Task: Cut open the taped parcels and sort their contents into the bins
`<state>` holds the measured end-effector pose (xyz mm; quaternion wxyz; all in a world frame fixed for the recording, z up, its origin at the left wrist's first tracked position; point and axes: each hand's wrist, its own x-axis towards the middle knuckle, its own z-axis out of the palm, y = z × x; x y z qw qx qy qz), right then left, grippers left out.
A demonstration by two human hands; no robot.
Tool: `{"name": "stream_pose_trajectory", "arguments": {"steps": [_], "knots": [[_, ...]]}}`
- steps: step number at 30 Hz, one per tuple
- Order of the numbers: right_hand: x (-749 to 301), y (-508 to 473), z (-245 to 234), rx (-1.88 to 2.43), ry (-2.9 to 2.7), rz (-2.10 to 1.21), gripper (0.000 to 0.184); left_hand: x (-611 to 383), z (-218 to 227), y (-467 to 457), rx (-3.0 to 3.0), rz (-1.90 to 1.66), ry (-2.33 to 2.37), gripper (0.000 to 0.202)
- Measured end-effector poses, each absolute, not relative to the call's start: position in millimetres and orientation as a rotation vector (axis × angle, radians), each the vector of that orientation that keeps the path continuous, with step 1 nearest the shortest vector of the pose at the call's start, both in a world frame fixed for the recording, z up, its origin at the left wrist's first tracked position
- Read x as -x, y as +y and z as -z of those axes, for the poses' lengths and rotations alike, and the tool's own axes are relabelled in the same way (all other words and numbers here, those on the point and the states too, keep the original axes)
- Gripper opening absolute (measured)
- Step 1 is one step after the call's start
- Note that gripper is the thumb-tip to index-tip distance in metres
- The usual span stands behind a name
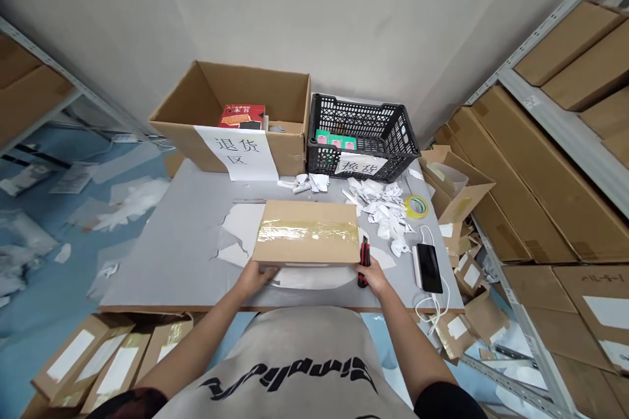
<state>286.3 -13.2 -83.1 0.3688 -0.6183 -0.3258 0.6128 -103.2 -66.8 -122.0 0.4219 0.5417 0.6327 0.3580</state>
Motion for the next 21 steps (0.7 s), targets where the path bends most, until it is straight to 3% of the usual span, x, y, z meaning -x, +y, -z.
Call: {"name": "stream_pose_trajectory", "arguments": {"steps": [3,5,8,10,13,17,21], "knots": [[-311,-1,49,1.726,-1.04,-1.413,0.047,124,110,-60,-1.338,-0.854,1.589,0.072],[-313,17,10,1.785,-1.351,-1.245,0.047,142,89,-48,-1.206,-0.902,1.622,0.061],[-275,47,-50,1.641,-1.897,-1.006,0.04,153,43,-22,-1.158,-1.079,1.61,0.049],[-230,62,-74,1.47,-2.138,-0.93,0.037,146,16,-5,-1.295,-1.087,1.525,0.054],[-169,69,-76,1.37,-2.228,-1.148,0.033,126,-2,7,-1.479,-0.929,1.5,0.073],[-145,55,-55,1.428,-2.168,-1.543,0.033,108,18,-5,-1.498,-0.946,1.417,0.092],[-147,45,-64,1.3,-2.587,-1.179,0.023,108,37,-19,-1.444,-1.073,1.386,0.095]]}}
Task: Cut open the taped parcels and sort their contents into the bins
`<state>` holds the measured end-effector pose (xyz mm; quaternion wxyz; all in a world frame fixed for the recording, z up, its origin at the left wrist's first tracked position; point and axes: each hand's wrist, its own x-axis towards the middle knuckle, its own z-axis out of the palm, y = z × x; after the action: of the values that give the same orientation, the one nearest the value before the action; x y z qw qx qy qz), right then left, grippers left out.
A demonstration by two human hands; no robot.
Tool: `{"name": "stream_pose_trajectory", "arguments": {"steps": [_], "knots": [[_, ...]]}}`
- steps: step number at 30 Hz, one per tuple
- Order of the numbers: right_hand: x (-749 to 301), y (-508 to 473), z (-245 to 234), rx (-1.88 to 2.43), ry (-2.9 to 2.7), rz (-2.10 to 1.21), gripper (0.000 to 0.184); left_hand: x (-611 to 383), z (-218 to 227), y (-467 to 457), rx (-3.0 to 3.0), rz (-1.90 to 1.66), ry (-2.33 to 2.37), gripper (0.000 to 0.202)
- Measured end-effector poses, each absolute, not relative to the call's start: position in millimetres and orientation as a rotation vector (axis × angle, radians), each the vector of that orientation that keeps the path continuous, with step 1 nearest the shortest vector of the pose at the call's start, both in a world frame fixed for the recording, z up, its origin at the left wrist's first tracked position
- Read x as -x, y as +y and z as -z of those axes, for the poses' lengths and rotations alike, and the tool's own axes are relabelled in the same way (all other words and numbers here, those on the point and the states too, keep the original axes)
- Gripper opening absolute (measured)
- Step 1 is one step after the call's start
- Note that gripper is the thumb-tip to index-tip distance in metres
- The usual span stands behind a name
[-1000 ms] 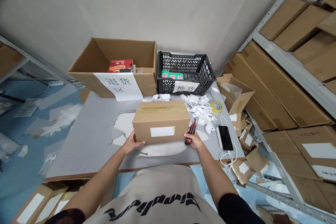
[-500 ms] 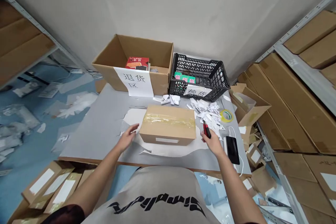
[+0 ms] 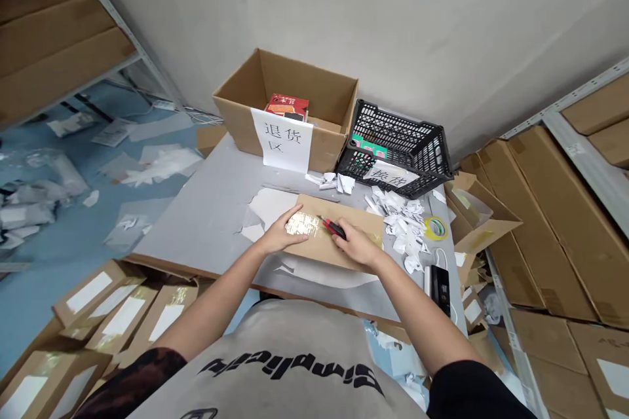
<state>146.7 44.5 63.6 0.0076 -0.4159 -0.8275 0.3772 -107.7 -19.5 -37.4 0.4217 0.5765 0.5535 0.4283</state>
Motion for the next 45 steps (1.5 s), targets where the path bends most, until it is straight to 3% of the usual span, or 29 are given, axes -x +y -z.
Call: {"name": "stream_pose_trajectory", "arguments": {"steps": [6,10,34,45], "knots": [[-107,51,-86,1.203,-3.156,-0.466,0.032,111,37,-20,-1.406,-1.082,1.362,0.085],[-87,54,-87,1.168,-3.294,-0.266,0.038,112,37,-19,-1.422,-1.043,1.377,0.066],[-67,53,-108,1.097,-3.555,-0.057,0.03,108,48,-14,-1.38,-1.144,1.375,0.066],[-71,65,-117,1.272,-3.63,-0.147,0.033,110,45,-18,-1.468,-1.038,1.527,0.048]]}}
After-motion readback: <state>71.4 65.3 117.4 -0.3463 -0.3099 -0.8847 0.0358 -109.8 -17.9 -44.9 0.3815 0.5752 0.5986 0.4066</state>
